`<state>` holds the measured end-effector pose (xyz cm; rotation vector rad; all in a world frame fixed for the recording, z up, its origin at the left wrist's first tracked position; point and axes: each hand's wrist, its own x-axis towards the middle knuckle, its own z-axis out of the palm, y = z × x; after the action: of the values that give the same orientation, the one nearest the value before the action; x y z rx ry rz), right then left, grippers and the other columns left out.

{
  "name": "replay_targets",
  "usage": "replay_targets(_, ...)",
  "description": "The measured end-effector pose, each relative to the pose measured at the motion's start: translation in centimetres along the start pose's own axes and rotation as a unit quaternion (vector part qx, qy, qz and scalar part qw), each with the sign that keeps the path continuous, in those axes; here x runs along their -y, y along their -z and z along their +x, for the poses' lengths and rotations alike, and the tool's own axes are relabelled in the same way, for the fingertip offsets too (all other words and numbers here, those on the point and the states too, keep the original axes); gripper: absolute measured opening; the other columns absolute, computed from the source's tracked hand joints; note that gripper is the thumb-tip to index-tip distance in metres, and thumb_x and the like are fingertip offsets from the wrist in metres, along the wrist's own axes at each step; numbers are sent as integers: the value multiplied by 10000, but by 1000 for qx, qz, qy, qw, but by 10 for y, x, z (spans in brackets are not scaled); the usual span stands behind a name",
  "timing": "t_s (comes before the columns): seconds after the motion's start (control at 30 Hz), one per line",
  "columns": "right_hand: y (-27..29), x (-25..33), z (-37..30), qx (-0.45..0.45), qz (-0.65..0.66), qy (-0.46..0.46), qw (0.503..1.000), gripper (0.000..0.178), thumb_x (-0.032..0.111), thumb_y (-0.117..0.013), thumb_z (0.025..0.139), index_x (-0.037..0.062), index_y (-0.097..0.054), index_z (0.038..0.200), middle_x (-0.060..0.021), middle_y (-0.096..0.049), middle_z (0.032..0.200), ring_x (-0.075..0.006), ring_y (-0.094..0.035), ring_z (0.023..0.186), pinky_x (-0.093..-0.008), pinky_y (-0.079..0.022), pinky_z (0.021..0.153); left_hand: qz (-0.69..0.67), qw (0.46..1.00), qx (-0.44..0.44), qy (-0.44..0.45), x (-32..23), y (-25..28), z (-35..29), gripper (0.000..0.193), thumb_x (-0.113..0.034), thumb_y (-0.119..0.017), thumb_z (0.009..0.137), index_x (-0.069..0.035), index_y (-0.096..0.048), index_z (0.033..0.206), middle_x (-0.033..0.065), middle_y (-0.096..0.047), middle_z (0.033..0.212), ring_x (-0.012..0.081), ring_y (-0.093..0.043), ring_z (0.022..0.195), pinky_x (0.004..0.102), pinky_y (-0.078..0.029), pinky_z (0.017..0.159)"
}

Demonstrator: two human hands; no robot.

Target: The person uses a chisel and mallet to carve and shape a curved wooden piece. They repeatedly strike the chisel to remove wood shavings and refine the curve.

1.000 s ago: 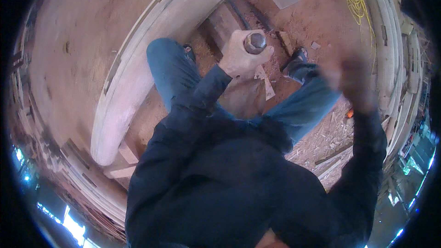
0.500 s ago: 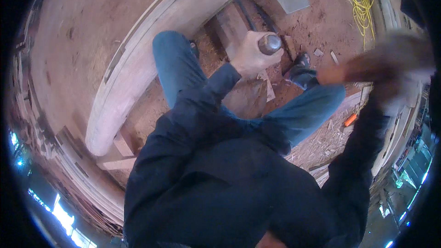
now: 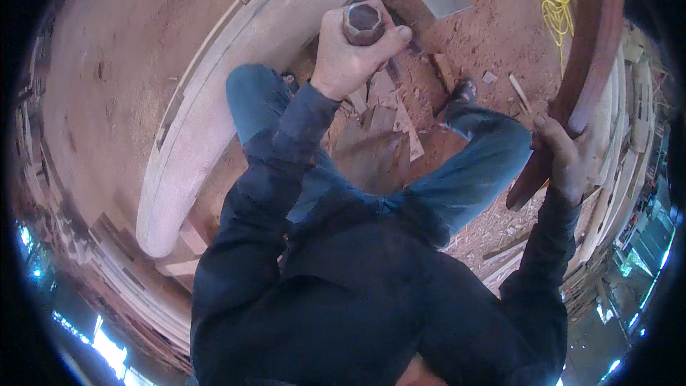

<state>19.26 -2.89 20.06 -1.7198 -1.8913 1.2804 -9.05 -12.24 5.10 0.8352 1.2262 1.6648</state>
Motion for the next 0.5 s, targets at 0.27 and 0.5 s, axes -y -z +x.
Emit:
replay_targets(0.27, -48, -59, -16, 82, 78, -45, 992, 356, 147, -837, 779, 18, -643, 1047, -17, -660, 861, -81, -614, 724, -255, -510, 654, 17, 996, 27, 86, -8, -5, -37, 217, -149, -793, 866, -42, -644, 749, -25, -615, 633, 32, -544, 598, 234, -423, 546)
replay_targets(0.5, -36, -47, -10, 83, 24, -32, 996, 357, 133, -805, 776, 13, -637, 1067, -34, -665, 850, -95, -626, 754, -276, -526, 700, 25, 997, 42, 65, -8, -10, -42, 201, -134, -786, 861, -31, -651, 753, -2, -645, 637, 57, -579, 587, 242, -442, 552)
